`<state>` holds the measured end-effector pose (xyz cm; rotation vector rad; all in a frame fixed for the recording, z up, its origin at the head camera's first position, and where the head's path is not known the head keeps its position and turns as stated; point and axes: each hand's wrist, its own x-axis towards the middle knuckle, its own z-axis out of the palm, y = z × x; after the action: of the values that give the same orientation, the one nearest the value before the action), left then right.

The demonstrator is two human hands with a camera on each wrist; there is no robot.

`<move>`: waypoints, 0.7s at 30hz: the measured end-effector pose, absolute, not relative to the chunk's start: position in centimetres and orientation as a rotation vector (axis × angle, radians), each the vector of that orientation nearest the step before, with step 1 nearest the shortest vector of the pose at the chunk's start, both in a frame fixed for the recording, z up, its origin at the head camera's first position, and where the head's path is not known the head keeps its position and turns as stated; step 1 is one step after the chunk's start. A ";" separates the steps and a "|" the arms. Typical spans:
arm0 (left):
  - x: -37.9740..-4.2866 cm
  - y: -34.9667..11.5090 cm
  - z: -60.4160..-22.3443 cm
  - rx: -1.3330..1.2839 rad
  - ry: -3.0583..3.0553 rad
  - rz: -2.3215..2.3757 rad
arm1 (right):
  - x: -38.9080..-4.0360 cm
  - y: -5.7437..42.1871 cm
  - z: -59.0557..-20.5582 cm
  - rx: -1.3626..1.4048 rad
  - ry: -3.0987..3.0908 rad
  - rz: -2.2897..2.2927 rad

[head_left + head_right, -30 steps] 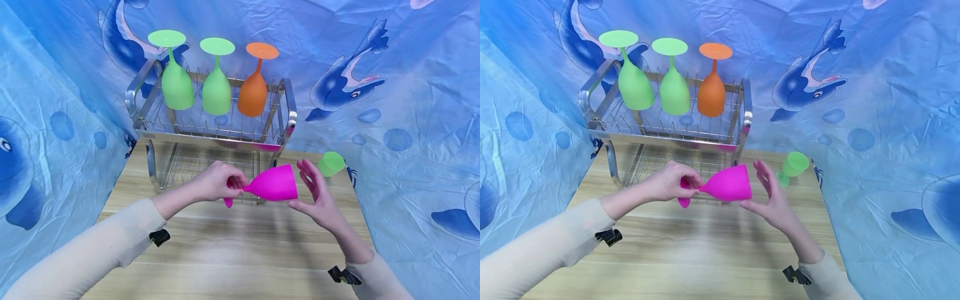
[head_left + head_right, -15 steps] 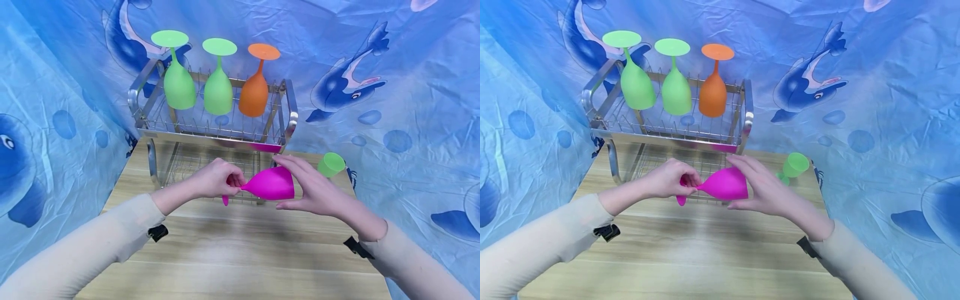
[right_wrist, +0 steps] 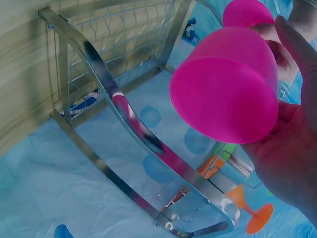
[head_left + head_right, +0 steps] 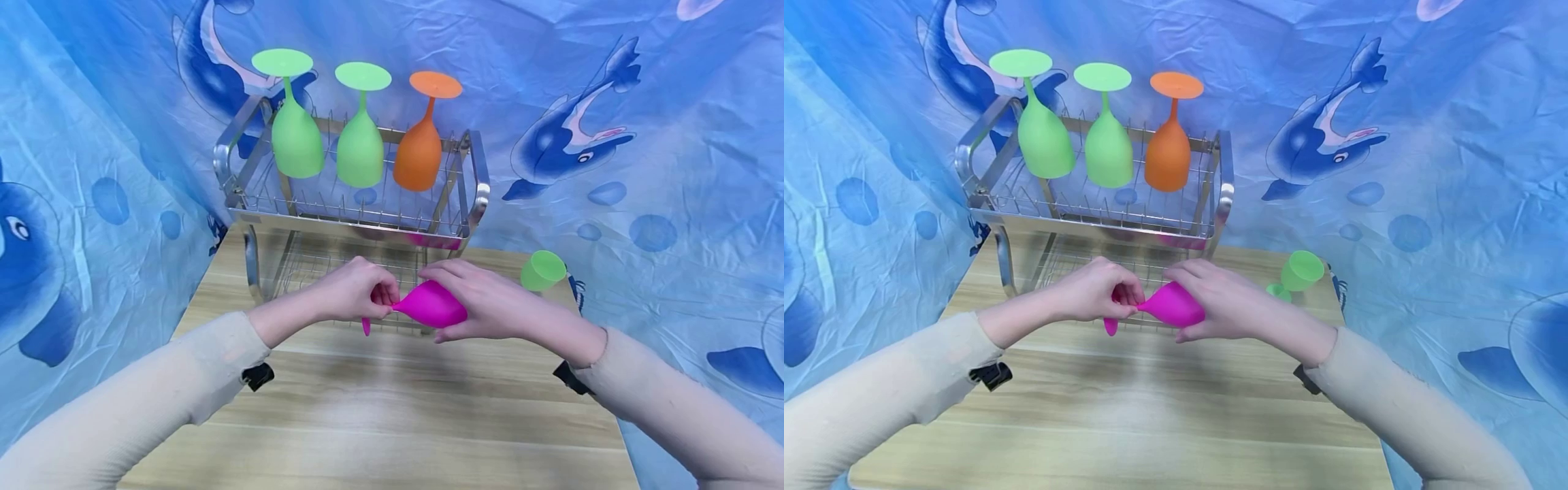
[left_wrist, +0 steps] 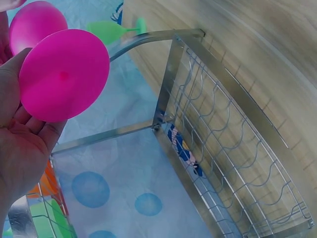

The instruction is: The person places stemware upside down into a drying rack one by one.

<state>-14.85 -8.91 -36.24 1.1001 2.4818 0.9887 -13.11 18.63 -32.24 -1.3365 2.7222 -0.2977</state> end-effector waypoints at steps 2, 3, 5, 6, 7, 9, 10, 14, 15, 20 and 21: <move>-14.9 -9.0 -36.2 1.100 2.483 0.987 | -13.2 18.4 -32.2 -1.337 2.720 -0.269; -14.9 -9.0 -36.2 1.101 2.482 0.987 | -13.3 18.4 -32.2 -1.332 2.719 -0.259; -14.9 -9.0 -36.2 1.105 2.482 0.990 | -13.3 18.4 -32.2 -1.316 2.719 -0.256; -14.9 -9.1 -36.2 1.107 2.481 0.993 | -13.3 18.4 -32.2 -1.306 2.719 -0.258; -14.9 -9.1 -36.3 1.107 2.482 0.995 | -13.3 18.4 -32.3 -1.297 2.719 -0.255; -14.9 -9.2 -36.4 1.102 2.481 0.997 | -13.3 18.5 -32.3 -1.284 2.718 -0.248; -14.9 -9.2 -36.4 1.098 2.480 0.998 | -13.3 18.5 -32.3 -1.281 2.718 -0.243; -14.9 -9.3 -36.7 1.085 2.476 0.998 | -13.3 18.5 -32.4 -1.286 2.728 -0.214; -14.9 -9.3 -36.7 1.085 2.477 0.999 | -13.3 18.5 -32.5 -1.290 2.733 -0.210; -15.0 -9.4 -36.8 1.084 2.480 1.013 | -13.5 18.5 -32.5 -1.316 2.744 -0.195; -15.0 -9.4 -36.8 1.084 2.480 1.015 | -13.5 18.5 -32.5 -1.322 2.745 -0.192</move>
<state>-14.97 -9.40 -36.79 1.0835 2.4800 1.0149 -13.51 18.49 -32.49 -1.3218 2.7446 -0.1921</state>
